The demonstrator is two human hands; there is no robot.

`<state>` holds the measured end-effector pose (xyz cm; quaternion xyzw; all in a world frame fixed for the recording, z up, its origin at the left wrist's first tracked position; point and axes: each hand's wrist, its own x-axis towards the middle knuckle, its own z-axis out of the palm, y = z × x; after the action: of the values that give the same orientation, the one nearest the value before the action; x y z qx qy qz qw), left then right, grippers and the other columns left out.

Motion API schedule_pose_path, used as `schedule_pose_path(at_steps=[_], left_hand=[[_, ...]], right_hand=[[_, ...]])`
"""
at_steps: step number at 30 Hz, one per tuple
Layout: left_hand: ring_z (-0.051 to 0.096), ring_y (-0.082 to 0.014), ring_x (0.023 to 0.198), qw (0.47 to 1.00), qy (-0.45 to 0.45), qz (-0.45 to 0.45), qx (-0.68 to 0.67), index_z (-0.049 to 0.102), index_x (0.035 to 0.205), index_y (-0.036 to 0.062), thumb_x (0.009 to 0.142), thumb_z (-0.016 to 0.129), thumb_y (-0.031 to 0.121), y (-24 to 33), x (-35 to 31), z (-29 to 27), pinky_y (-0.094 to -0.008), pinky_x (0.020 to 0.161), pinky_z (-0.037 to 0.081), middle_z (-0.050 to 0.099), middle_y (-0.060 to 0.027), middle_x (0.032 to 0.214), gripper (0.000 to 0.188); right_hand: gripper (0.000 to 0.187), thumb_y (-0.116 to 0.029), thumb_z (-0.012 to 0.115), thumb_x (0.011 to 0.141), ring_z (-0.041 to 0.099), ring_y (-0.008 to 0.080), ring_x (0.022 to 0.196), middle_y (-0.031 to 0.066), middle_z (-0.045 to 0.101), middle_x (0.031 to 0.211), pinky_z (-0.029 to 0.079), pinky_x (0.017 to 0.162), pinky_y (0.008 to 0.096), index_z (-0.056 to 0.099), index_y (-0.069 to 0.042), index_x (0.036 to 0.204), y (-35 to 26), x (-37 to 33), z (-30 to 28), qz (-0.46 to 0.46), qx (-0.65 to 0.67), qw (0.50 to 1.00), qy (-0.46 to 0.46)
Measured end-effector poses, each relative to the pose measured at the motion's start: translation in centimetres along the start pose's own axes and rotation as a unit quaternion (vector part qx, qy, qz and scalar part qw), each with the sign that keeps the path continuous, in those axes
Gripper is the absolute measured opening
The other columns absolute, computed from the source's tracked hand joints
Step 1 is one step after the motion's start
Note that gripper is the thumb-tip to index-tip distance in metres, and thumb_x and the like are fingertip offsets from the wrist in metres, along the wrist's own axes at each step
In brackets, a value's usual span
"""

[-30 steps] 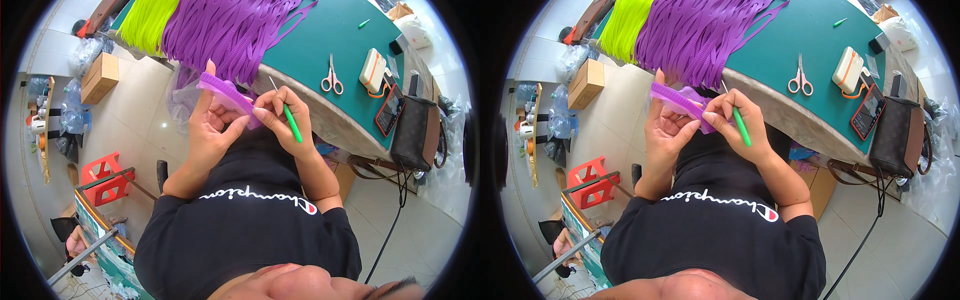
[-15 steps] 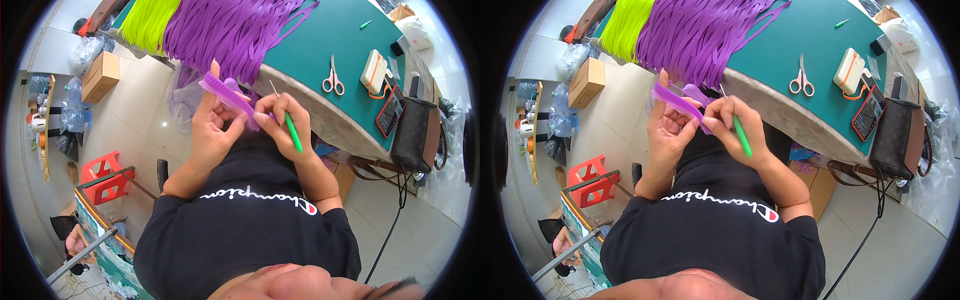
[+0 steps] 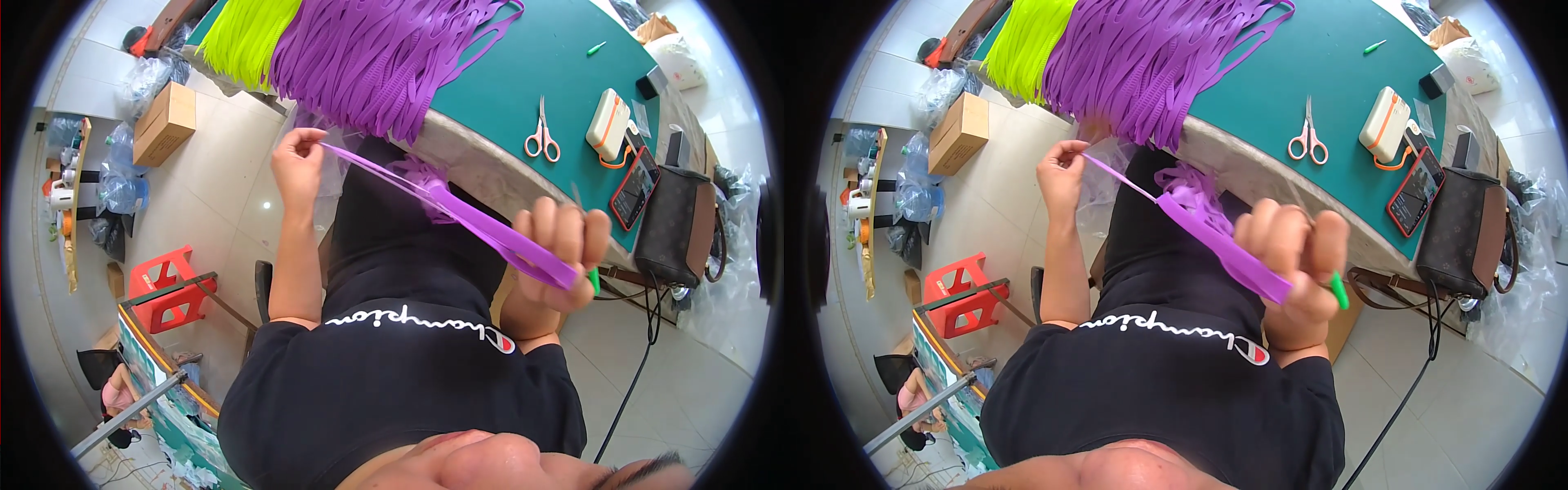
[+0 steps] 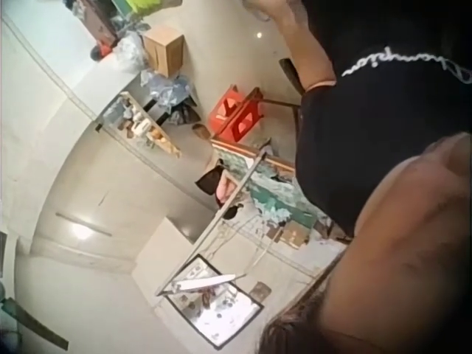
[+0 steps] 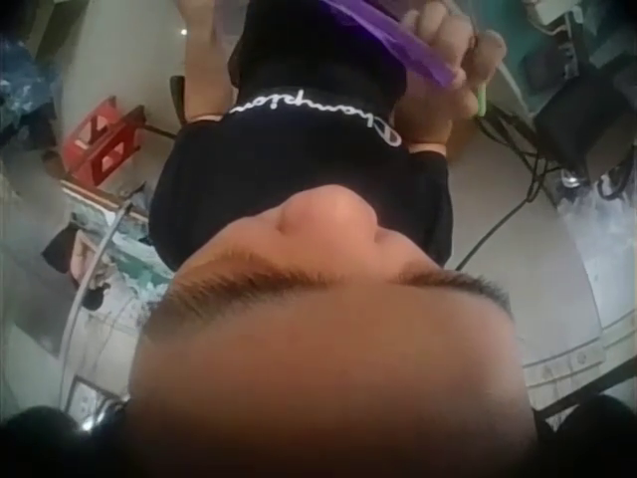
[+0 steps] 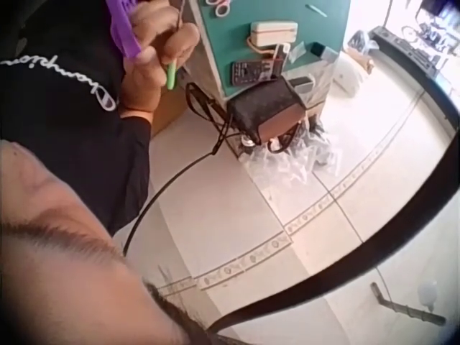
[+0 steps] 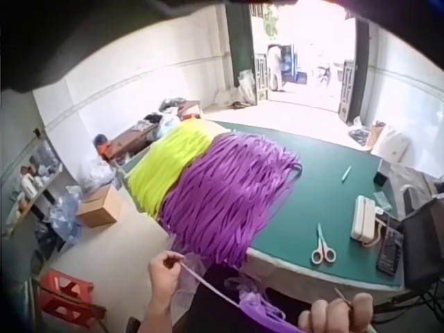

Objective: Using a crochet hook and scissors to process and trim purple fabric strips at a workbench.

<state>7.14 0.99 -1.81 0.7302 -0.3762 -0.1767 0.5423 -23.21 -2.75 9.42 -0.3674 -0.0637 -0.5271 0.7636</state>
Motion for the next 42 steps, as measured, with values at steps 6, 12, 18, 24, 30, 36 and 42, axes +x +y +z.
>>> schedule_pose_path(at_steps=[6, 12, 18, 24, 30, 36, 42], left_hand=[[0.062, -0.0111, 0.064, 0.983, 0.133, 0.011, 0.129, 0.069, 0.086, 0.0021, 0.075, 0.061, -0.003, -5.8, 3.1, -4.4, -0.0257, 0.061, 0.049, 0.068, -0.005, 0.075, 0.014], [0.064, -0.0169, 0.064, 0.946, 0.233, 0.014, 0.223, 0.069, 0.083, 0.0031, 0.071, 0.057, -0.004, -7.8, 3.9, -8.4, -0.0309, 0.061, 0.05, 0.068, -0.008, 0.075, 0.019], [0.063, -0.0216, 0.065, 0.878, 0.397, -0.001, 0.267, 0.07, 0.077, 0.0058, 0.067, 0.058, -0.004, -9.7, 6.8, -13.0, -0.0337, 0.061, 0.05, 0.067, -0.0082, 0.073, 0.018], [0.066, -0.0259, 0.068, 0.811, 0.456, 0.056, 0.362, 0.072, 0.071, 0.0115, 0.064, 0.059, 0.001, -9.6, 13.0, -20.0, -0.0376, 0.061, 0.051, 0.069, -0.0088, 0.073, 0.018], [0.064, -0.0287, 0.071, 0.756, 0.471, 0.065, 0.45, 0.073, 0.076, 0.018, 0.063, 0.063, 0.006, -11.0, 14.0, -34.3, -0.0424, 0.062, 0.05, 0.067, -0.0095, 0.077, 0.021], [0.061, -0.0301, 0.079, 0.669, 0.519, 0.036, 0.531, 0.072, 0.076, 0.0203, 0.065, 0.06, 0.008, -8.8, 12.6, -43.6, -0.0458, 0.067, 0.047, 0.066, -0.0092, 0.08, 0.02], [0.065, -0.0218, 0.074, 0.798, 0.359, 0.123, 0.468, 0.071, 0.083, 0.0102, 0.071, 0.064, 0.004, -4.2, 12.3, -38.4, -0.0304, 0.067, 0.05, 0.068, -0.0082, 0.083, 0.015]], right_hand=[[0.027, 0.001, 0.064, 0.083, 0.042, 0.0111, 0.072, -0.004, 0.052, 0.078, 0.036, 0.063, 0.0251, 0.042, -0.013, 0.075, -4.4, -0.4, 0.2, -0.103, 0.131, 0.986, 0.017], [0.022, -0.001, 0.064, 0.084, 0.043, 0.0122, 0.074, 0.0003, 0.05, 0.082, 0.039, 0.063, 0.0249, 0.048, -0.011, 0.073, -6.8, 1.0, -0.1, -0.126, 0.093, 0.986, 0.053], [0.016, 0.001, 0.057, 0.086, 0.042, 0.013, 0.077, 0.0022, 0.045, 0.083, 0.037, 0.072, 0.0282, 0.052, -0.008, 0.074, -12.1, 3.3, -0.3, -0.163, 0.194, 0.967, 0.031], [0.024, 0.012, 0.048, 0.077, 0.032, 0.0162, 0.074, 0.0045, 0.032, 0.077, 0.029, 0.075, 0.0372, 0.036, -0.007, 0.069, -21.6, 5.0, -3.0, -0.25, 0.205, 0.946, 0.027], [0.016, 0.009, 0.044, 0.08, 0.034, 0.0183, 0.076, 0.0064, 0.032, 0.076, 0.03, 0.078, 0.0408, 0.038, -0.003, 0.073, -26.9, 6.5, -5.7, -0.268, 0.178, 0.946, 0.036], [0.011, 0.008, 0.039, 0.082, 0.037, 0.02, 0.08, 0.0086, 0.035, 0.079, 0.03, 0.081, 0.0428, 0.039, -0.001, 0.076, -28.6, 8.1, -7.3, -0.306, 0.141, 0.938, 0.08], [0.009, 0.008, 0.041, 0.083, 0.039, 0.0203, 0.077, 0.0104, 0.037, 0.083, 0.032, 0.082, 0.039, 0.041, -0.001, 0.083, -14.4, 10.7, 1.2, -0.156, 0.179, 0.971, -0.037]])
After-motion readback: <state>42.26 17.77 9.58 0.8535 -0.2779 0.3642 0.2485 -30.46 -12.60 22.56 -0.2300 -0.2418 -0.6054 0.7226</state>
